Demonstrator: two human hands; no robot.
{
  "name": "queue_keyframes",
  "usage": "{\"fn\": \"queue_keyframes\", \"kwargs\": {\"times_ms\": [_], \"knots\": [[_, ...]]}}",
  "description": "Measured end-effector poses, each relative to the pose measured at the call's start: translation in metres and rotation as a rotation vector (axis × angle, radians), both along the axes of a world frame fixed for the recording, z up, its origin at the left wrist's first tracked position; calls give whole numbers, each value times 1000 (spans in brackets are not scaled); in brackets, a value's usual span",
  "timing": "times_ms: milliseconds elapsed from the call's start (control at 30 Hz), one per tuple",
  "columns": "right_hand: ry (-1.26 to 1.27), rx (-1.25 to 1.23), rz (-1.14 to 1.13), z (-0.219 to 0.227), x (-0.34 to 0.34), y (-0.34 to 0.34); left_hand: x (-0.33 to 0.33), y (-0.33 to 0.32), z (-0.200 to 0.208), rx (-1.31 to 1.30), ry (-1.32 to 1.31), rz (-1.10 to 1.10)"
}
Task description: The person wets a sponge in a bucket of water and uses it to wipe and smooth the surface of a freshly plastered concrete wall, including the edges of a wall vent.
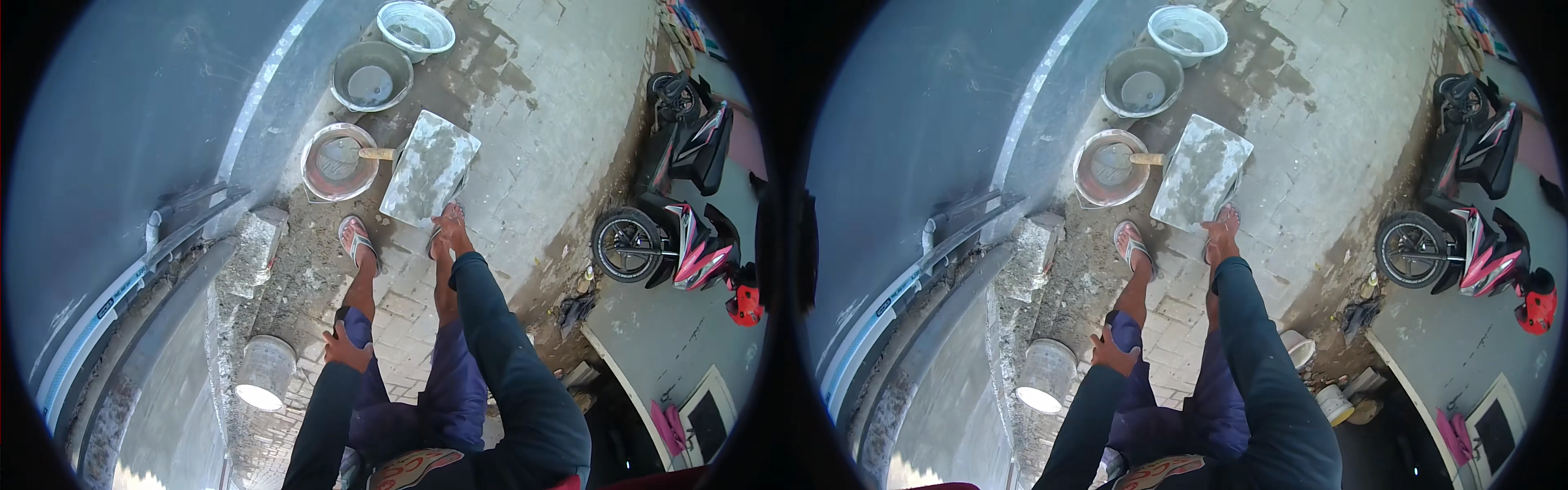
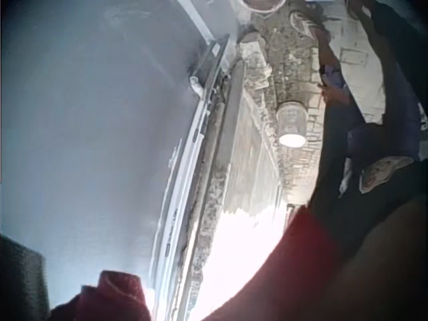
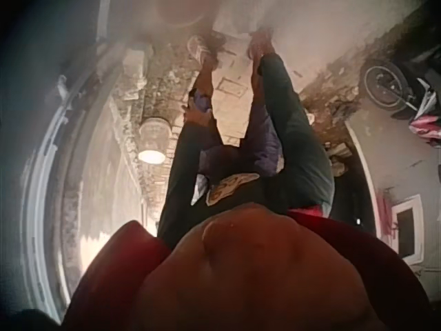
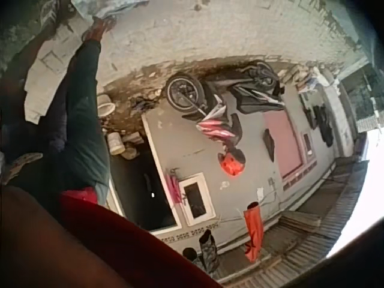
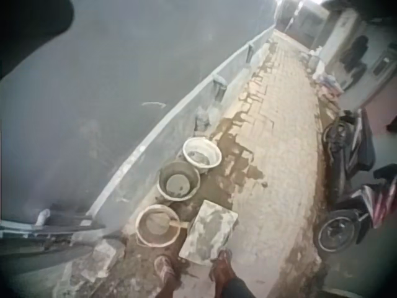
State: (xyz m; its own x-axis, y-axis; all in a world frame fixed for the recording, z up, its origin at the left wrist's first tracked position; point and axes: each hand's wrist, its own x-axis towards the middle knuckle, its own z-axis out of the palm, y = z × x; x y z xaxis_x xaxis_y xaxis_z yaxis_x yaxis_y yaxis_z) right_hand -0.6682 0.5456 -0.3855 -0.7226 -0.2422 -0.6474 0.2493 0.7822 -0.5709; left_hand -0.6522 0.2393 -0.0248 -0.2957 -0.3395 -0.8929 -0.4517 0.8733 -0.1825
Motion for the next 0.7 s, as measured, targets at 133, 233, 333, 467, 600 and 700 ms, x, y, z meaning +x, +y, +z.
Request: {"fn": "queue_keyframes", "kwargs": {"times_ms": [133, 233, 333, 467, 600, 700], "knots": [[196, -182, -1020, 8, -28, -26, 3, 28, -6, -95, 81, -94], [162, -54, -522, 30, -37, 4, -1, 41, -6, -66, 69, -30], [-69, -423, -1531, 34, -62, 67, -6, 73, -16, 27, 49, 22], [-225, -676, -1415, 133, -102, 65, -1, 54, -11, -43, 18, 35], [-127, -523, -1187, 180, -127, 66, -1, 59, -16, -34, -25, 84], [-88, -488, -1076, 181, -152, 37, 5, 59, -21, -25, -1, 55]]}}
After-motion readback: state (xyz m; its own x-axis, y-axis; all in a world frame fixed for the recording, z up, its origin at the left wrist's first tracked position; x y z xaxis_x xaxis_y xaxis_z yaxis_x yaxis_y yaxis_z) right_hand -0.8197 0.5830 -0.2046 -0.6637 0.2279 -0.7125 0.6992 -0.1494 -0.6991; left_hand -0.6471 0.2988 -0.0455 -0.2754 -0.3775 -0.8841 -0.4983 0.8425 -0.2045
